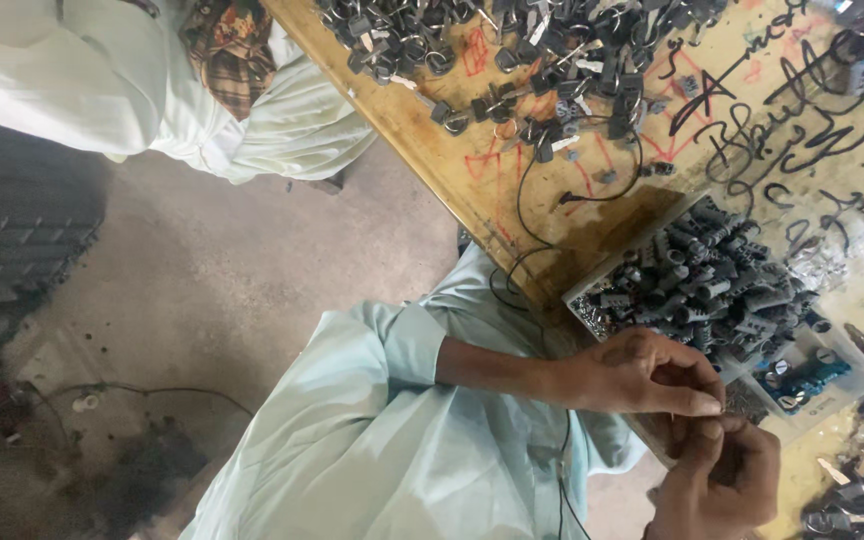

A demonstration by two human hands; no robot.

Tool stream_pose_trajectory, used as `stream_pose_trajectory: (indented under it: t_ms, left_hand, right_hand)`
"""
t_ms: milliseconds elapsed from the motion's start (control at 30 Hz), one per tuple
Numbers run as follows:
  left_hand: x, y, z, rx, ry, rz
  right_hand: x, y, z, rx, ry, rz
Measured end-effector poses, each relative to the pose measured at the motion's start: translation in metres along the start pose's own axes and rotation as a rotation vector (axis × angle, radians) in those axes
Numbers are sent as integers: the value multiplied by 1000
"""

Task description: The person sits at a workbench assembling small hardware components. They pick gray plastic anchor bodies and metal inserts from a compartment tray, press the parts together by hand to fit them, and place the finished assemblies back into the tray, repeating the cycle continuously.

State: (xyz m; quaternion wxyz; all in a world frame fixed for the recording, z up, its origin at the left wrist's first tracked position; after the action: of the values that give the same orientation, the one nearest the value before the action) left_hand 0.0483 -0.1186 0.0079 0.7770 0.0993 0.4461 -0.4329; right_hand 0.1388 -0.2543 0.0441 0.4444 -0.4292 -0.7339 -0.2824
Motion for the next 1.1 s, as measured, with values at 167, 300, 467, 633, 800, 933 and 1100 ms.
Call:
stream_pose_trajectory:
  t_ms: [167,300,467,633,800,933,1100]
  left_hand:
    - [2,-5,3,116,-242,-188]
    - [-2,-9,1,87,-243,-176]
    - [-6,-13,1,114,-227,-100]
    - [-11,-19,2,65,-148,-18]
    - [-21,-23,8,20,-102,54]
    - [-26,-25,6,2,-41,-5]
    - [-36,-25,-11,133,281,81]
  right_hand:
    - [-10,3,3,-22,197,47]
    - [-13,-2,9,13,234,-17]
    - [-6,-13,18,15,455,59]
    - [8,-20,24,-66,366,-43]
    - [10,-22,23,-114,419,3]
    - [11,-20,10,-190,250,-235]
    - [8,-22,-1,5,4,-556]
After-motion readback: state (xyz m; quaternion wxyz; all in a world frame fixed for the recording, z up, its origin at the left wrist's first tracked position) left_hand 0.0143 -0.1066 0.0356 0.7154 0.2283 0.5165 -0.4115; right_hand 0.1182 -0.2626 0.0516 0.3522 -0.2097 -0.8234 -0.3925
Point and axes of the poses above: each hand's wrist, its own y-axis towards the middle knuckle, its own z-axis out of the palm, x = y × z, the point moved 5 cm from there along y, towards the middle knuckle, and after that the axes turned 15 degrees about -x, right-handed, at the moved point
